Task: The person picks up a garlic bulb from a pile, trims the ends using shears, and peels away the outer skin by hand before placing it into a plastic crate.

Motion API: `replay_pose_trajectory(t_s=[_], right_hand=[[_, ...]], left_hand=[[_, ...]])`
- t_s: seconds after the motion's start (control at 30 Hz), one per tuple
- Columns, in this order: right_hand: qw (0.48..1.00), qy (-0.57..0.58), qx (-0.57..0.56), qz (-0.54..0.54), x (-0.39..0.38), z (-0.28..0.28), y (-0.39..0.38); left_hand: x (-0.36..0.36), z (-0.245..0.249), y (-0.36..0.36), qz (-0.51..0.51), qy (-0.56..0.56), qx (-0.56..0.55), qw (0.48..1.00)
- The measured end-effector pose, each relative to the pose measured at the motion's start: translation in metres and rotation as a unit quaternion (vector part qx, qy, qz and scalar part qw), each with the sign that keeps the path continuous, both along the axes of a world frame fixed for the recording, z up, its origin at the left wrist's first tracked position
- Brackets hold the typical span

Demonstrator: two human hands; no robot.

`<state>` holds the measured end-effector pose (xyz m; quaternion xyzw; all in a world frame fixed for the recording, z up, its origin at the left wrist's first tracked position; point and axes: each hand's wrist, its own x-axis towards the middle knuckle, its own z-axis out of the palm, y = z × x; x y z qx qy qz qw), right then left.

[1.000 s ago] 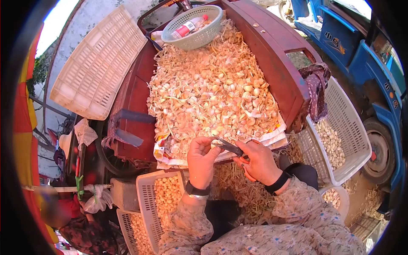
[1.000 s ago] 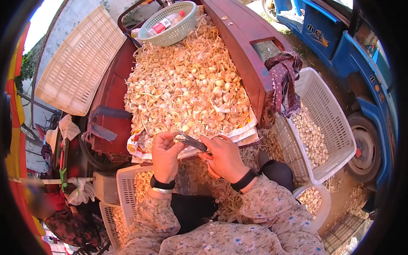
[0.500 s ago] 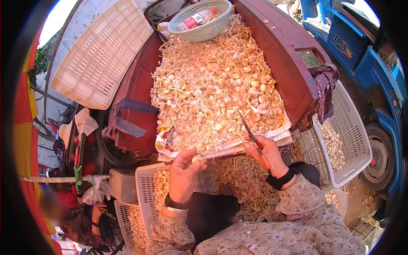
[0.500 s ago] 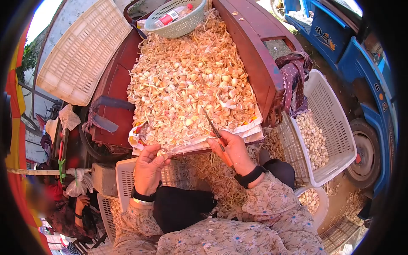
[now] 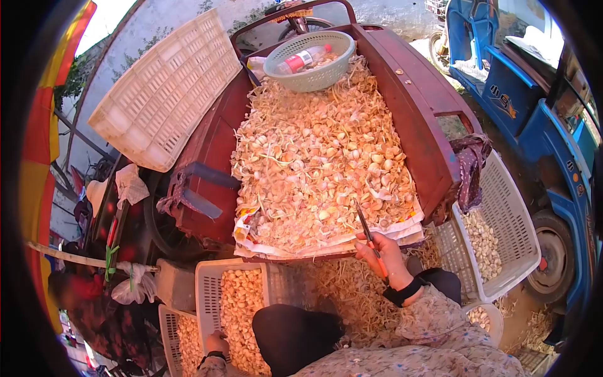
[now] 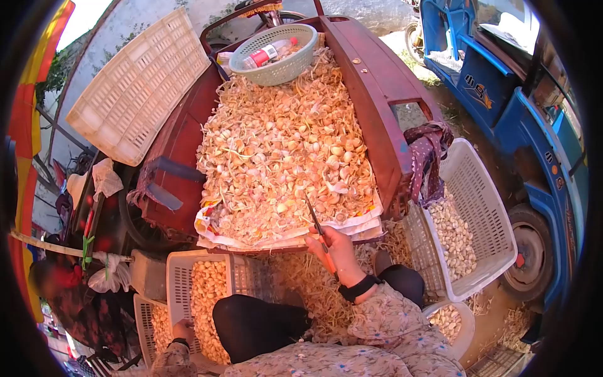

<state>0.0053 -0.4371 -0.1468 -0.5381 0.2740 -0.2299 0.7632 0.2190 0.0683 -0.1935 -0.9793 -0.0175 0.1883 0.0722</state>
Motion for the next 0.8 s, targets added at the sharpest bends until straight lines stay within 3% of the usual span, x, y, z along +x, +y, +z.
replay_pose_trajectory(t_s=[0.07,0.13,0.17,0.2,0.23,0.27,0.33,0.37,0.4,0.43,0.47,0.53,0.57,0.63,0.73,0.8], right_hand=[[1.0,0.024,-0.003,0.011,-0.004,0.008,-0.001],[0.999,0.018,0.024,0.012,-0.007,0.014,0.001],[0.999,0.015,0.037,0.01,-0.008,0.012,0.002],[1.0,-0.016,-0.002,0.007,-0.008,0.001,0.004],[1.0,-0.016,-0.009,0.009,-0.008,0.0,0.006],[1.0,-0.017,-0.015,0.011,-0.008,0.002,0.007],[0.999,0.014,0.006,0.047,-0.011,0.02,0.004],[0.998,0.013,0.03,0.052,-0.012,0.028,0.002],[0.997,0.014,0.054,0.056,-0.013,0.032,0.002],[0.995,0.016,0.078,0.059,-0.013,0.031,0.001],[0.997,0.015,0.035,0.065,-0.015,0.025,-0.001],[0.996,0.043,0.038,0.067,-0.017,0.026,-0.008],[0.996,0.051,0.042,0.062,-0.018,0.026,-0.012],[0.994,0.053,0.074,0.063,-0.02,0.028,-0.021],[0.991,0.035,0.114,0.062,-0.019,0.036,-0.029],[0.99,0.02,0.13,0.058,-0.019,0.035,-0.035]], left_hand=[[-0.006,0.019,-0.032,-0.083,0.031,0.07,0.994],[-0.009,0.041,-0.084,-0.236,-0.013,-0.007,0.972],[-0.007,0.052,-0.118,-0.342,-0.072,-0.117,0.93],[-0.009,0.08,-0.177,-0.262,0.024,-0.276,0.924],[-0.01,0.1,-0.224,-0.29,0.004,-0.36,0.887],[-0.008,0.123,-0.276,-0.422,-0.09,-0.41,0.804],[0.028,0.125,-0.357,-0.379,-0.033,-0.551,0.743],[0.058,0.116,-0.396,-0.404,-0.11,-0.529,0.738],[0.073,0.123,-0.436,-0.354,-0.076,-0.541,0.759],[0.111,0.108,-0.467,-0.311,-0.094,-0.517,0.792],[0.148,0.089,-0.49,-0.277,-0.191,-0.448,0.828],[0.201,0.073,-0.517,-0.198,-0.186,-0.432,0.86],[0.196,0.085,-0.53,-0.161,-0.225,-0.357,0.892],[0.182,0.112,-0.553,-0.13,-0.167,-0.285,0.935],[0.2,0.108,-0.574,-0.132,-0.109,-0.316,0.933],[0.206,0.085,-0.589,-0.196,-0.092,-0.363,0.906]])
